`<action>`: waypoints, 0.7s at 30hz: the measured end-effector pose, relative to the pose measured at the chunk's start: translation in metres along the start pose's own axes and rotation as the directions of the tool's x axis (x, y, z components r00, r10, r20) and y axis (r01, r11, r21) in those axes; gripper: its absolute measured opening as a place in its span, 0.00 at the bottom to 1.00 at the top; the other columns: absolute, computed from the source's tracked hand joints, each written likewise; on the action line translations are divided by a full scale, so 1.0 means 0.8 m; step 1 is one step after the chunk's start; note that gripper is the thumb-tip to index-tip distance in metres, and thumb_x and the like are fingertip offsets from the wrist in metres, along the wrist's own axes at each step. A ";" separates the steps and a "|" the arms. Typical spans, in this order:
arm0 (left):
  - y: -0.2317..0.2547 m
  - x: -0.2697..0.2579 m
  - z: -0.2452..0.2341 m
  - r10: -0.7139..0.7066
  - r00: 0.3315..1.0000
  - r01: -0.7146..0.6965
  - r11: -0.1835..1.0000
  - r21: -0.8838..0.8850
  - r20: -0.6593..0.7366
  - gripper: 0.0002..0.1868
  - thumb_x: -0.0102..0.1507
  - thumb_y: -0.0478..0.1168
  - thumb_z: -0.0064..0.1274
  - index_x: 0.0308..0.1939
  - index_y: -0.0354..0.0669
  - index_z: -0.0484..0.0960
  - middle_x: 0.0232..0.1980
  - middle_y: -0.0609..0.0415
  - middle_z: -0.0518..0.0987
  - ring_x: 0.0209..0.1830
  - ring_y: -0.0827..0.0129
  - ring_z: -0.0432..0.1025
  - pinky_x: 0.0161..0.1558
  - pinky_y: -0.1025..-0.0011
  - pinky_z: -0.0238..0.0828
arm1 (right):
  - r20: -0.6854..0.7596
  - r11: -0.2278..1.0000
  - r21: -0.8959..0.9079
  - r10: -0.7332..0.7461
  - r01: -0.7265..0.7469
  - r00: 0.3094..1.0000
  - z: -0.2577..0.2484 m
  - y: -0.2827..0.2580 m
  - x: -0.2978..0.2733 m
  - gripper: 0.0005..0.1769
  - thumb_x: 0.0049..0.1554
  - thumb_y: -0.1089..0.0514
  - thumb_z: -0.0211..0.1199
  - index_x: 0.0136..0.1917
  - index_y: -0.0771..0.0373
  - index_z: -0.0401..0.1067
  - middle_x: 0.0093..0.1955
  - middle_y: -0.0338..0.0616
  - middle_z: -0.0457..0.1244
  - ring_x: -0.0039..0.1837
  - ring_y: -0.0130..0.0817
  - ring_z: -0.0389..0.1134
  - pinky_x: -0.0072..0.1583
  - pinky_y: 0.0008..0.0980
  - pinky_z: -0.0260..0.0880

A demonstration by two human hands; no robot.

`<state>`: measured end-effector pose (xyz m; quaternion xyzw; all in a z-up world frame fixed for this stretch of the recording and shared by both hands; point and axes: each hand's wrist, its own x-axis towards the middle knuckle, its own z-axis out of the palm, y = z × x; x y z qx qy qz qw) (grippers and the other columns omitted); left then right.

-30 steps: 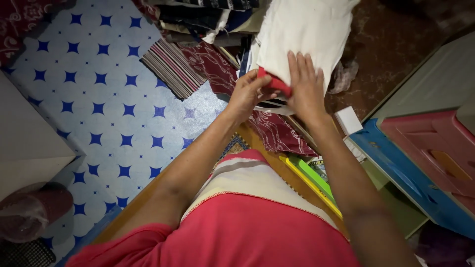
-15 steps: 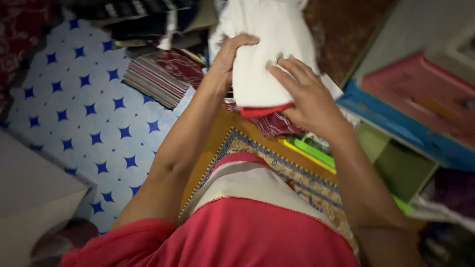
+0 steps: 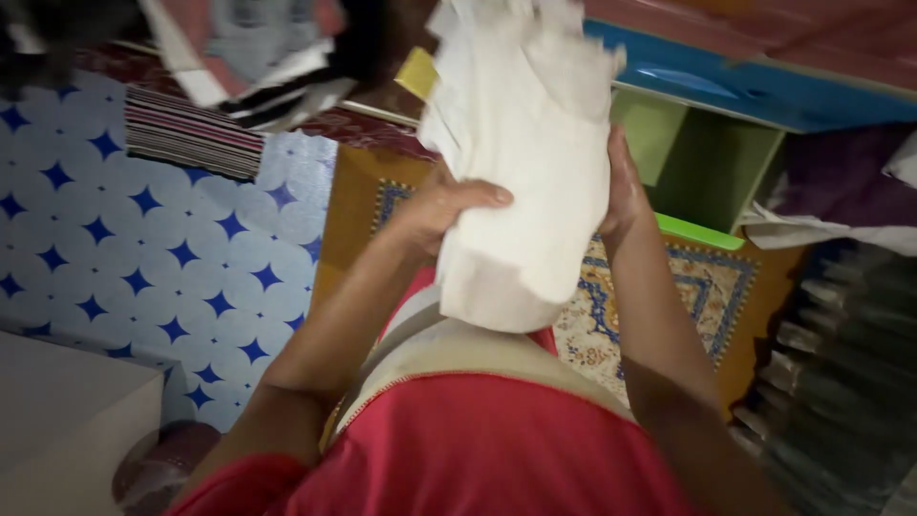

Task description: The person sits on the floor and organizes clothes in a drawer. They fold various garments including shirts and pants, and place them neatly into the drawer. The person also handles a small box containing jewelry.

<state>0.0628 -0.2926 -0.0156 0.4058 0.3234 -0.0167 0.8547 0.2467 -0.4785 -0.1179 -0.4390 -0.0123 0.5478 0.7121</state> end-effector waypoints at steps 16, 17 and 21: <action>-0.299 0.359 0.101 -0.311 0.883 0.419 0.860 -0.292 0.351 0.23 0.57 0.45 0.57 0.51 0.34 0.81 0.43 0.44 0.84 0.40 0.58 0.80 0.47 0.62 0.80 | -0.572 0.970 0.177 0.240 -0.168 0.784 -0.508 0.027 0.026 0.24 0.64 0.51 0.60 0.69 0.65 0.69 0.62 0.49 0.69 0.62 0.42 0.72 0.64 0.46 0.74; -0.308 0.385 0.101 -0.320 0.875 0.428 0.863 -0.270 0.365 0.23 0.56 0.45 0.57 0.51 0.34 0.82 0.42 0.43 0.84 0.40 0.58 0.80 0.46 0.62 0.80 | -0.563 0.970 0.189 0.237 -0.156 0.792 -0.524 0.022 0.042 0.24 0.63 0.51 0.60 0.69 0.65 0.69 0.62 0.50 0.69 0.62 0.42 0.72 0.64 0.46 0.75; -0.354 0.503 0.081 -0.272 0.870 0.376 0.905 -0.197 0.411 0.22 0.56 0.44 0.59 0.49 0.32 0.82 0.41 0.43 0.84 0.38 0.57 0.80 0.44 0.62 0.80 | -0.575 0.984 0.113 0.176 -0.136 0.799 -0.560 0.009 0.101 0.25 0.63 0.53 0.61 0.70 0.64 0.68 0.64 0.50 0.69 0.63 0.43 0.73 0.64 0.45 0.75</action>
